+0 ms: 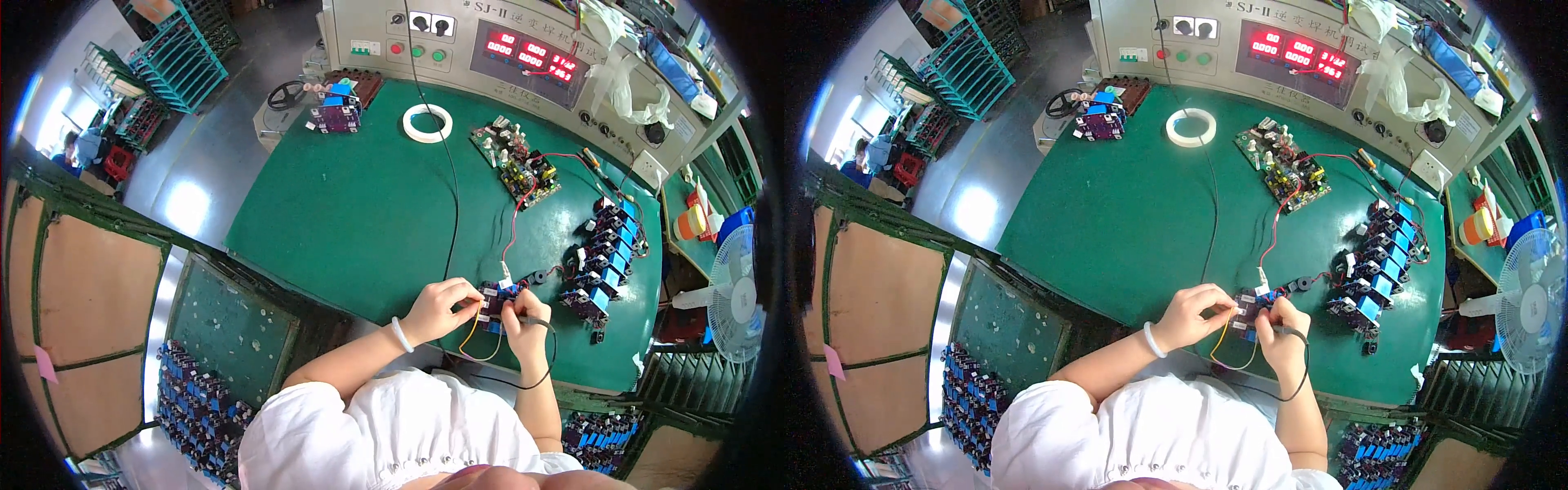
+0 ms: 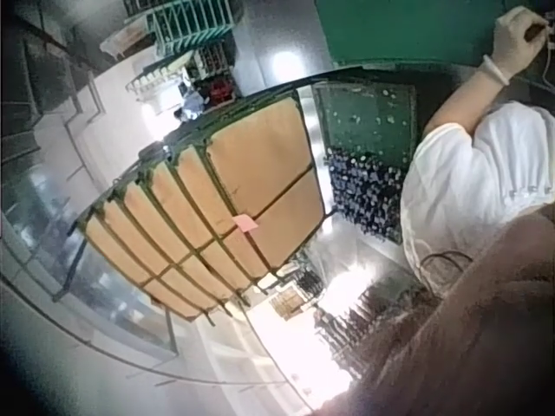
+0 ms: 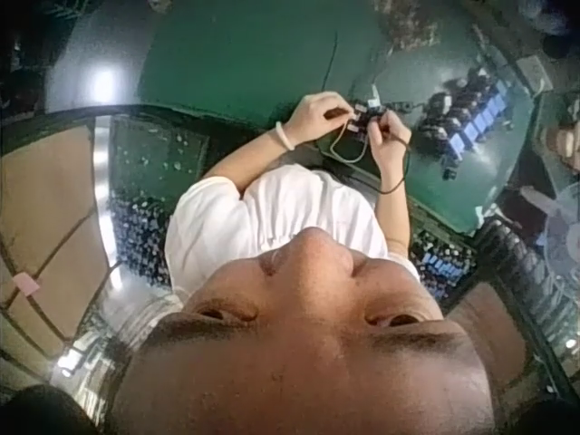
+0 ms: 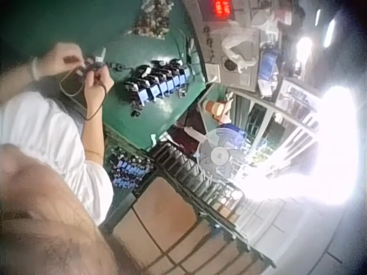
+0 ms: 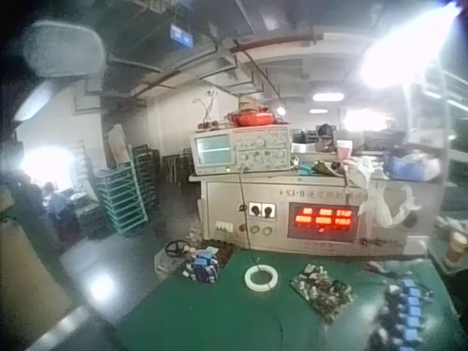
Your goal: The person tests circuit boards and electronic components using lab measuring instruments with probes.
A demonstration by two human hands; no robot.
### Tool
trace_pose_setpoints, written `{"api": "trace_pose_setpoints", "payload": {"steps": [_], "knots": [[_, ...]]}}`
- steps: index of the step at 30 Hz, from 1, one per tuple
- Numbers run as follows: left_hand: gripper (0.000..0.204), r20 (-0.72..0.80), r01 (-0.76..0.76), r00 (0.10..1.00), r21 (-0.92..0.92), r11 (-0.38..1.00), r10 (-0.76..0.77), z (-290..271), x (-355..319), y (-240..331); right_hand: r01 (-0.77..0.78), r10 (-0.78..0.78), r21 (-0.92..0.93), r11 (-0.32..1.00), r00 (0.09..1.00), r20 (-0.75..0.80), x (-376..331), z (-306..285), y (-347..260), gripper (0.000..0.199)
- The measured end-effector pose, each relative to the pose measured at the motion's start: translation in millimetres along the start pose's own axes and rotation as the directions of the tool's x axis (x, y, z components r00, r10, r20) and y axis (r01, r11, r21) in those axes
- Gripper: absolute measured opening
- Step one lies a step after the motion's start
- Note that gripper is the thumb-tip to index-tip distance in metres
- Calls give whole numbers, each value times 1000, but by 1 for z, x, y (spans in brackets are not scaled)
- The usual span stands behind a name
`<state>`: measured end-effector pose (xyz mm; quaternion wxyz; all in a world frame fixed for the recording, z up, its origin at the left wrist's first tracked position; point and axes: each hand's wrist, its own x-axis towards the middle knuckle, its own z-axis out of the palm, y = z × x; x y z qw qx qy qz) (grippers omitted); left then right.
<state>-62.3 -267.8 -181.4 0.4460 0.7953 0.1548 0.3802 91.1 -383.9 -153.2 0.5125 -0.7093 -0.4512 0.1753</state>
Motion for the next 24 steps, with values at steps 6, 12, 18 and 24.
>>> {"api": "trace_pose_setpoints", "payload": {"steps": [6,12,18,24], "knots": [[13,17,27,1000,-25,999,-26,1,-1,-1,-20,20,22,1000,1000,3,-1,1,4,30],[14,8,-17,1000,-2,1000,17,1,0,-1,-25,26,25,999,999,-21,-2,1,8,31],[12,5,-30,1000,20,999,30,0,2,1,-14,17,72,997,999,-34,-3,2,8,32],[12,2,-22,1000,4,1000,22,0,0,1,31,-31,10,999,1000,4,0,-1,10,30]]}}
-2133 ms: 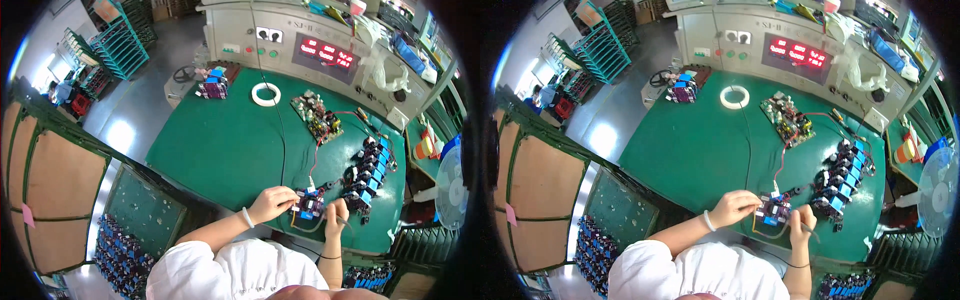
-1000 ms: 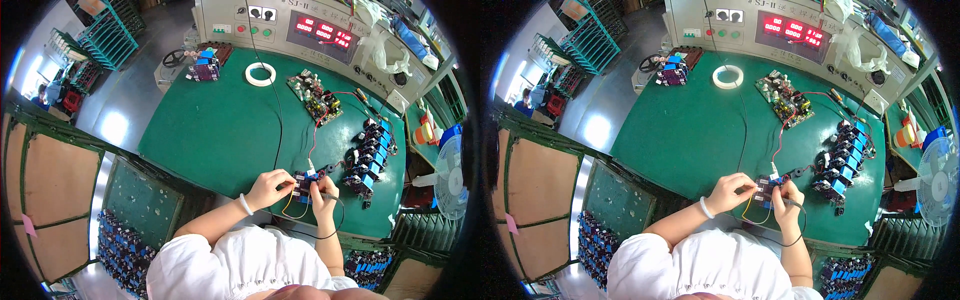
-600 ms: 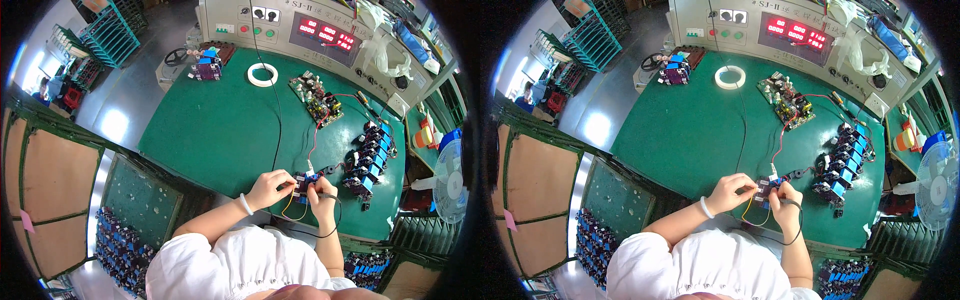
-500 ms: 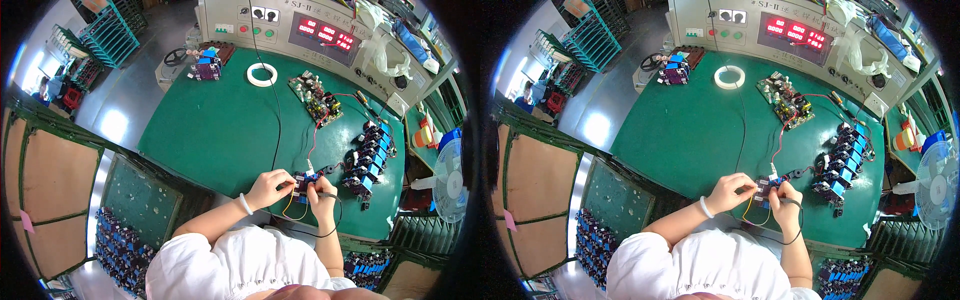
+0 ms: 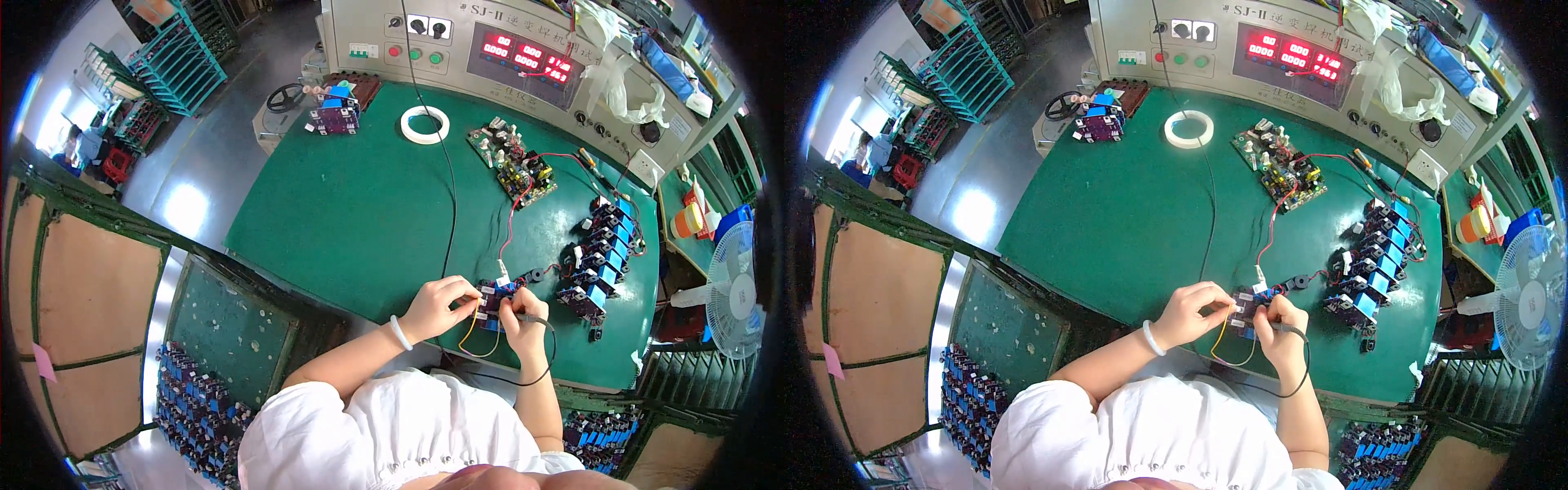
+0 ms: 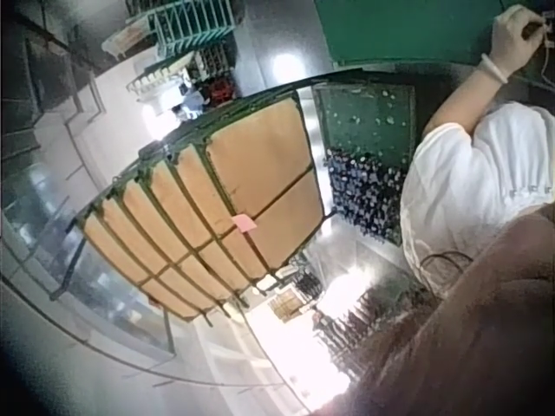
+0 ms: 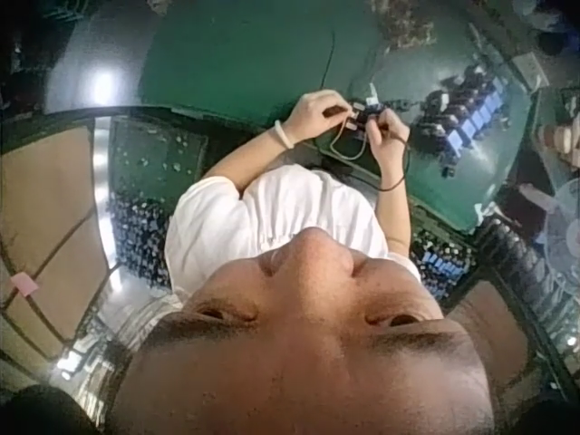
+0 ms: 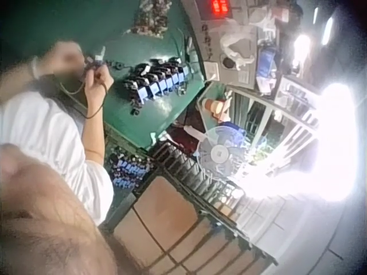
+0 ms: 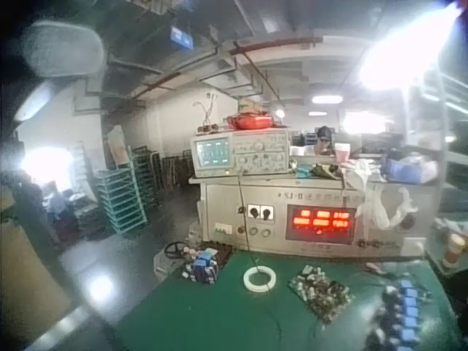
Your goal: The person tests circuit boards and electronic components using lab measuring instruments with probes.
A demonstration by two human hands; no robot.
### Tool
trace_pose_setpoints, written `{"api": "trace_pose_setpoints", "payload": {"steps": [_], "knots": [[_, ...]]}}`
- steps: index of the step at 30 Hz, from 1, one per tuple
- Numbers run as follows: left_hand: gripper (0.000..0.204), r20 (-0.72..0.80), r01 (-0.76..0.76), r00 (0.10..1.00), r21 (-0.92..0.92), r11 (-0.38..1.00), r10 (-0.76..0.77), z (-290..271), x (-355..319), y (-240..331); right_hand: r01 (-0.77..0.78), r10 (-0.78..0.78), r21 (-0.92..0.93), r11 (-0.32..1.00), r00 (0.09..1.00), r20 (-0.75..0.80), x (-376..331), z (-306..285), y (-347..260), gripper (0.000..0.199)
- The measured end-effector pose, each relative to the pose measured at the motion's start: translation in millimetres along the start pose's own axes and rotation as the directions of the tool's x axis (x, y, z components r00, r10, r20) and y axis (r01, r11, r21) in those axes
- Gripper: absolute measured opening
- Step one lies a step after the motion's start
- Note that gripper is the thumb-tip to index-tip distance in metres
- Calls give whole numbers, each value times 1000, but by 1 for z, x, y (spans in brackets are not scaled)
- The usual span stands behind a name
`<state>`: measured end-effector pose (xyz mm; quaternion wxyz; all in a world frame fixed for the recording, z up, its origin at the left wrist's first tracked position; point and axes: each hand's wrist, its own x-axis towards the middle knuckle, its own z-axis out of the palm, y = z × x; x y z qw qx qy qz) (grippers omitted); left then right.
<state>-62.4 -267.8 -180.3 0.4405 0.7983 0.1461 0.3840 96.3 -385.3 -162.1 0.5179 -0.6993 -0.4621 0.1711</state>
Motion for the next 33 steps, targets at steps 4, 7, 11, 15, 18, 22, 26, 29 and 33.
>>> {"api": "trace_pose_setpoints", "payload": {"steps": [4,7,11,15,18,22,26,29,33], "knots": [[12,20,42,999,-36,998,-41,1,-2,3,-4,4,19,1000,1000,12,-2,-1,0,30],[12,14,-11,1000,-1,1000,11,2,-3,-2,-48,48,73,996,999,4,-3,-4,-2,30],[14,-43,-13,999,-69,998,11,0,-1,4,-218,197,508,833,976,96,-12,-21,0,30],[15,497,140,862,-427,893,102,-33,1,10,-189,73,678,711,978,195,-12,-39,-24,18],[13,680,291,730,-227,929,-63,-49,10,13,-292,211,551,782,955,207,-10,-51,-29,24],[22,274,442,875,-118,889,-398,-23,37,7,67,-71,-256,964,997,-8,5,-35,-31,34],[42,212,484,874,-461,744,-438,20,54,-27,181,-194,-499,847,981,27,14,-9,-30,53],[35,285,580,814,-449,680,-506,36,71,-23,155,-170,-552,819,985,25,11,-9,-17,53],[28,236,609,775,-526,594,-587,42,75,-18,163,-197,-496,853,980,-16,2,-10,-15,59]]}}
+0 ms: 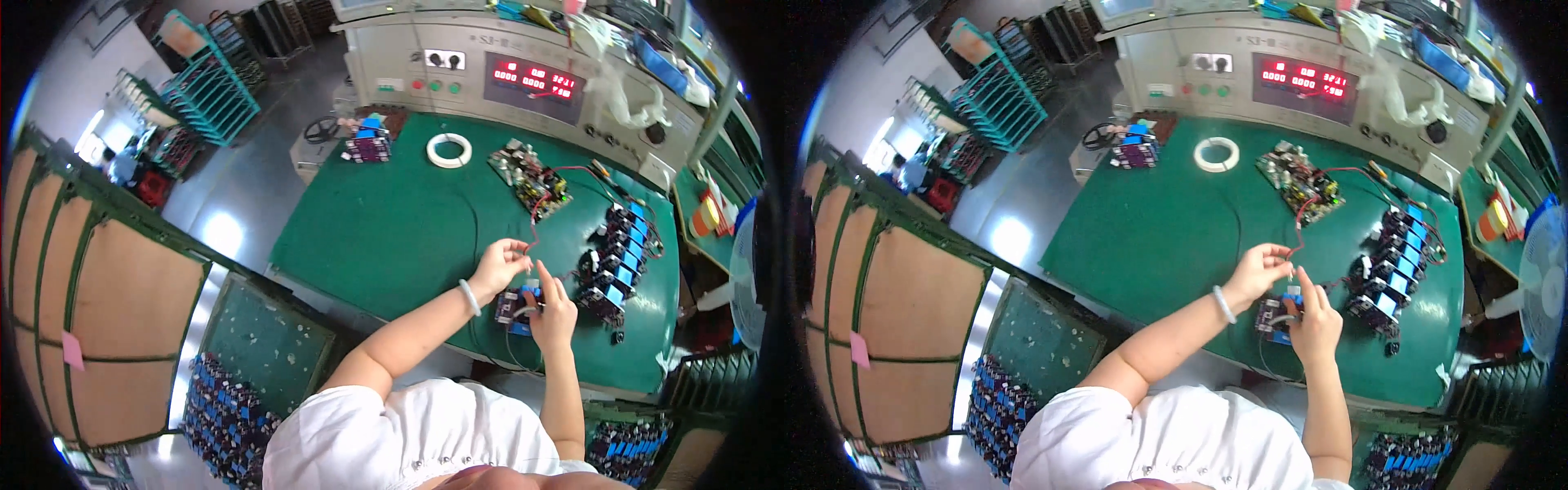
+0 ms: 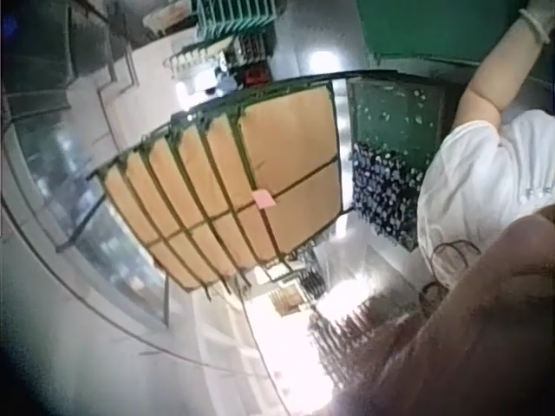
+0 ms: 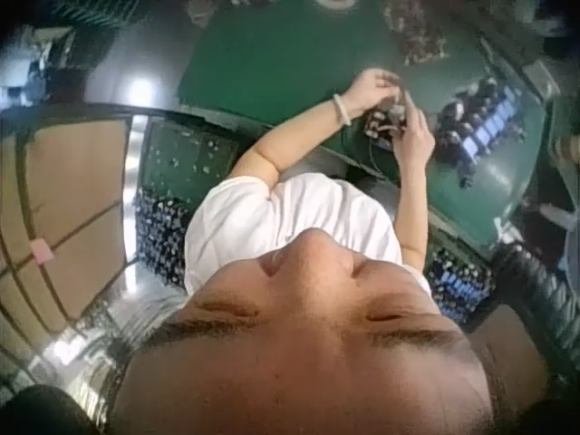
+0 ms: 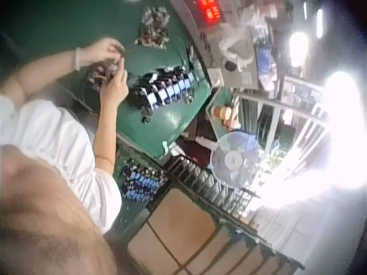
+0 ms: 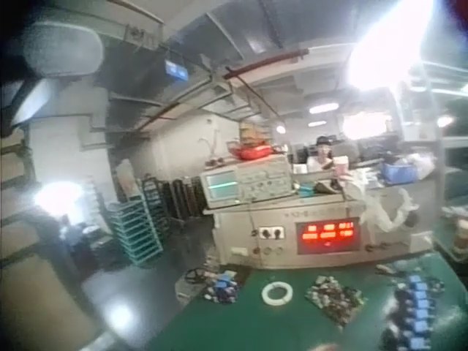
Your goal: The person tests circuit boards and electronic components using lab measuring instruments with probes.
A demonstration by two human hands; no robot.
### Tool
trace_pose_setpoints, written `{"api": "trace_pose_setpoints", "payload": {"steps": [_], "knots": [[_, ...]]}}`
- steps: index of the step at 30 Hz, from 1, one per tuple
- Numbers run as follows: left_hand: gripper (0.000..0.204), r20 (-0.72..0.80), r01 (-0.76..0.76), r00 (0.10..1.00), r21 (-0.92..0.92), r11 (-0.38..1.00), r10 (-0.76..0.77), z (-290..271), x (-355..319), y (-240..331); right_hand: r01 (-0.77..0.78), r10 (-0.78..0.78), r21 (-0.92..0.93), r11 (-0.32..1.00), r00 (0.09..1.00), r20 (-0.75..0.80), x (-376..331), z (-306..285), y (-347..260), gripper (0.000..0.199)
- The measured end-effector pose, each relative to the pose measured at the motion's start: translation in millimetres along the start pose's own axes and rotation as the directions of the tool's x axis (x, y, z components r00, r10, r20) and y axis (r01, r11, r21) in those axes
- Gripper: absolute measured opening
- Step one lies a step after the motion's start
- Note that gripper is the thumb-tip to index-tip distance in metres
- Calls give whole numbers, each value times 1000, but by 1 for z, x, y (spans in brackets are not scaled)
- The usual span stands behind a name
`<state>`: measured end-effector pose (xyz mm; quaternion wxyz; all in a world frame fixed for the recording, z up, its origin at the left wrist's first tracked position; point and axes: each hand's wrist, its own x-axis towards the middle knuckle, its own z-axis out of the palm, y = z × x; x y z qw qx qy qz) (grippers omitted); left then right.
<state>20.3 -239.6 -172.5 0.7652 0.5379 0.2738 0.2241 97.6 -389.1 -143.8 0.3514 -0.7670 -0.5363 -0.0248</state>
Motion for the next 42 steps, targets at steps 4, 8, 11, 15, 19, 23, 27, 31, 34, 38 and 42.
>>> {"api": "trace_pose_setpoints", "payload": {"steps": [4,8,11,15,19,23,27,31,34,38,42], "knots": [[27,-209,-248,941,113,962,267,-42,29,-10,-7,6,118,993,1000,9,-10,-2,4,72],[30,-14,-406,606,855,324,795,-62,12,6,-59,68,67,996,988,-135,-30,-14,0,69],[19,17,-403,726,821,405,688,-52,-12,31,48,-48,12,999,999,8,-45,-21,6,52],[12,232,-445,890,627,640,391,-31,-33,35,103,-103,-5,995,991,82,-48,-7,1,44],[18,482,-649,761,557,518,434,-17,-29,23,252,-251,-36,967,967,31,-55,1,10,34],[19,340,-593,804,526,610,488,-9,-35,25,127,-125,13,992,988,-89,-71,-38,7,38],[16,334,-531,847,501,684,414,-28,-33,18,-167,171,47,985,978,-123,-87,-106,9,32],[15,284,-471,882,476,743,376,-35,-33,18,-404,376,-125,906,905,-198,-98,-148,24,28],[15,267,-454,890,435,778,371,-39,-32,22,-291,273,-73,954,943,-190,-90,-146,62,29],[14,258,-441,897,447,779,360,-45,-32,23,-487,495,132,863,868,-35,-65,-138,64,25],[13,207,-429,903,447,785,376,-61,-41,26,-487,508,385,784,860,53,-49,-116,67,21]]}}
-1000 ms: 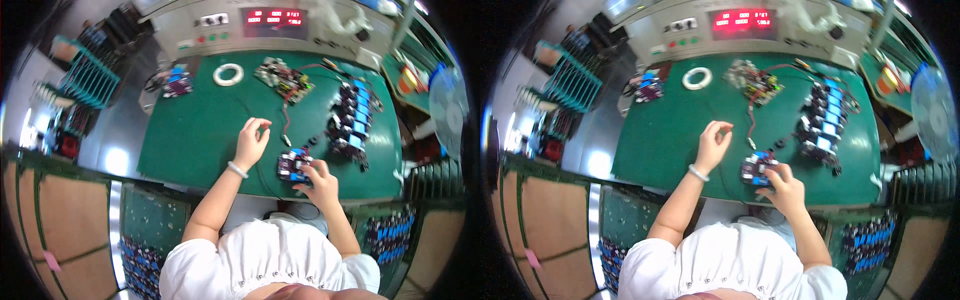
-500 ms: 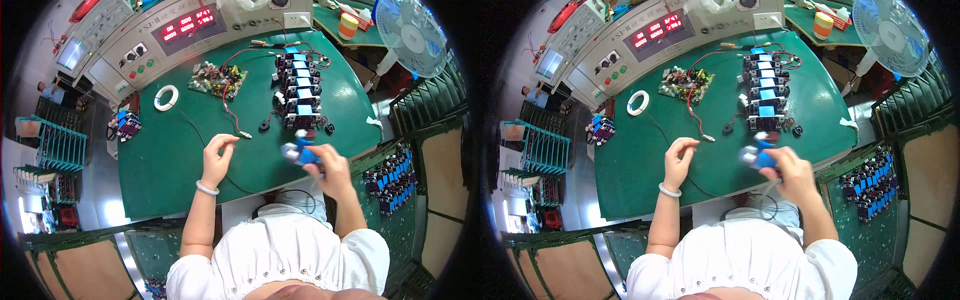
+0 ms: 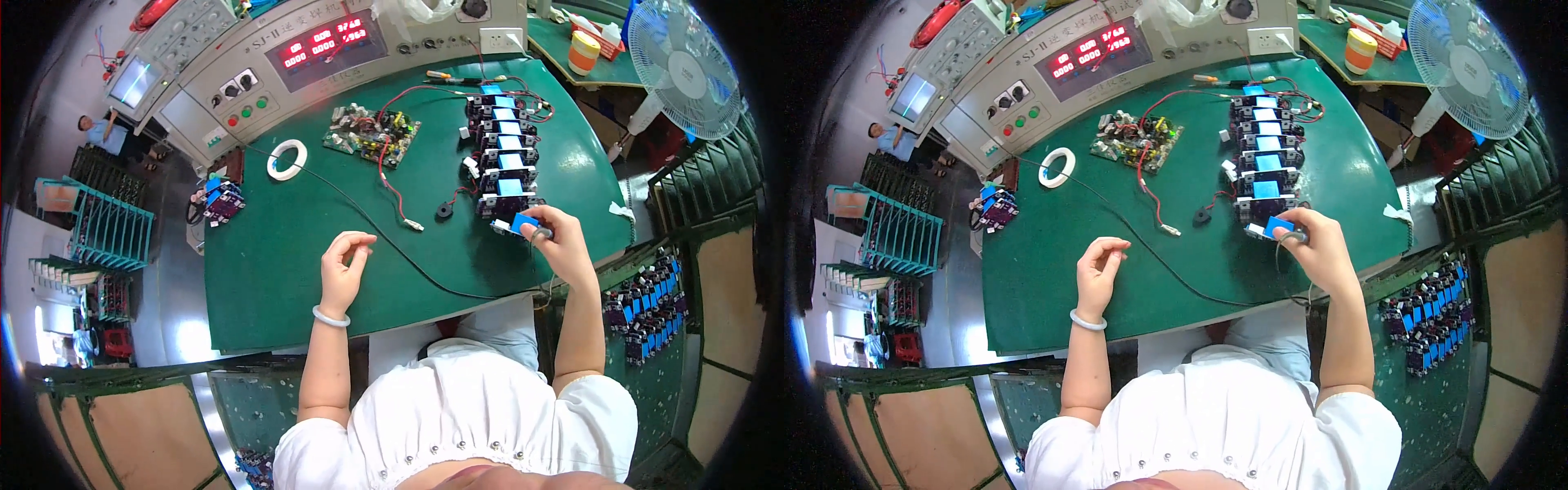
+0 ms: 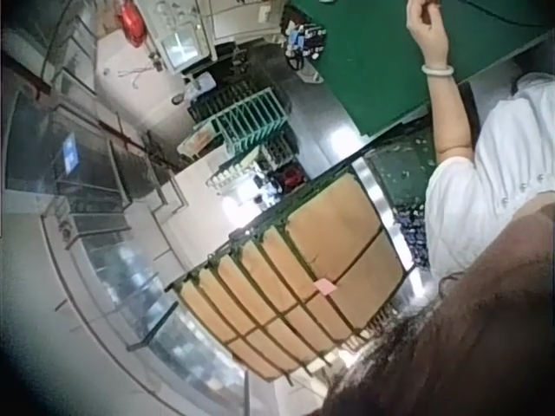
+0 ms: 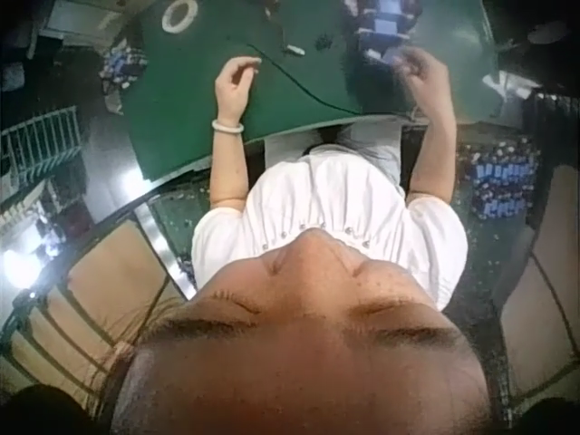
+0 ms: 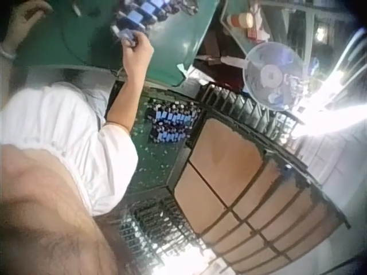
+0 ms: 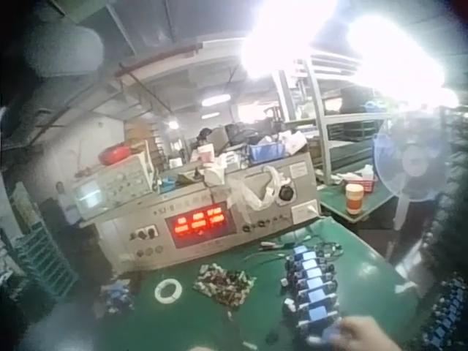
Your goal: The person tests circuit boards and electronic components using lab measuring instruments with probes.
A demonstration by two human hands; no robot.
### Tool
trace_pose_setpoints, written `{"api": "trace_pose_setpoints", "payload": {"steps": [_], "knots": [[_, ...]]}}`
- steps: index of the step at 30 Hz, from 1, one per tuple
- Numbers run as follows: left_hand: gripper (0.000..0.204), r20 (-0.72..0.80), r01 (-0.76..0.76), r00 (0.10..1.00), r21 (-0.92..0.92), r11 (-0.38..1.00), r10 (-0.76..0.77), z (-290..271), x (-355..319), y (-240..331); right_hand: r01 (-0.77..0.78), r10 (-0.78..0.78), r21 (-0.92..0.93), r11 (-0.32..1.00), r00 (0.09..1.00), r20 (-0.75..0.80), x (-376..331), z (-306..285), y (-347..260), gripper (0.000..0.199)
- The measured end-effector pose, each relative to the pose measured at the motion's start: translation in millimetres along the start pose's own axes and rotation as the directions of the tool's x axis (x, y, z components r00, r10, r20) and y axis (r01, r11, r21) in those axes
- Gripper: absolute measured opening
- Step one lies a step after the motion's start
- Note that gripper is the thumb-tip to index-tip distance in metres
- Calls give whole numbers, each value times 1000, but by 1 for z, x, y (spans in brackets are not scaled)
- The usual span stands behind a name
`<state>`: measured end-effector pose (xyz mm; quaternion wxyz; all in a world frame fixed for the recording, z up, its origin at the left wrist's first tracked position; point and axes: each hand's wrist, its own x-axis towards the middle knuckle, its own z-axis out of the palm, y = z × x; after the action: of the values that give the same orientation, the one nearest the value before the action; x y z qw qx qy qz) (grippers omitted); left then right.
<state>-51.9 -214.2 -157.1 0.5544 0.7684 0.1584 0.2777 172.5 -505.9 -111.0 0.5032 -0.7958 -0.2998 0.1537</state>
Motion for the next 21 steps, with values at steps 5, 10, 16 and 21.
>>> {"api": "trace_pose_setpoints", "payload": {"steps": [5,10,16,21], "knots": [[13,-95,58,994,-26,998,-61,-30,-10,-6,19,-57,205,979,982,178,15,-9,25,20],[14,-177,101,978,-47,994,-108,-57,-14,-12,70,-75,44,997,989,128,24,-5,22,20],[13,-292,126,948,-25,992,-128,-75,-28,-14,322,-482,-542,776,858,-180,19,26,-3,31],[12,-351,74,935,76,994,-43,-96,-19,-35,543,-816,-702,461,570,-95,1,31,24,27]]}}
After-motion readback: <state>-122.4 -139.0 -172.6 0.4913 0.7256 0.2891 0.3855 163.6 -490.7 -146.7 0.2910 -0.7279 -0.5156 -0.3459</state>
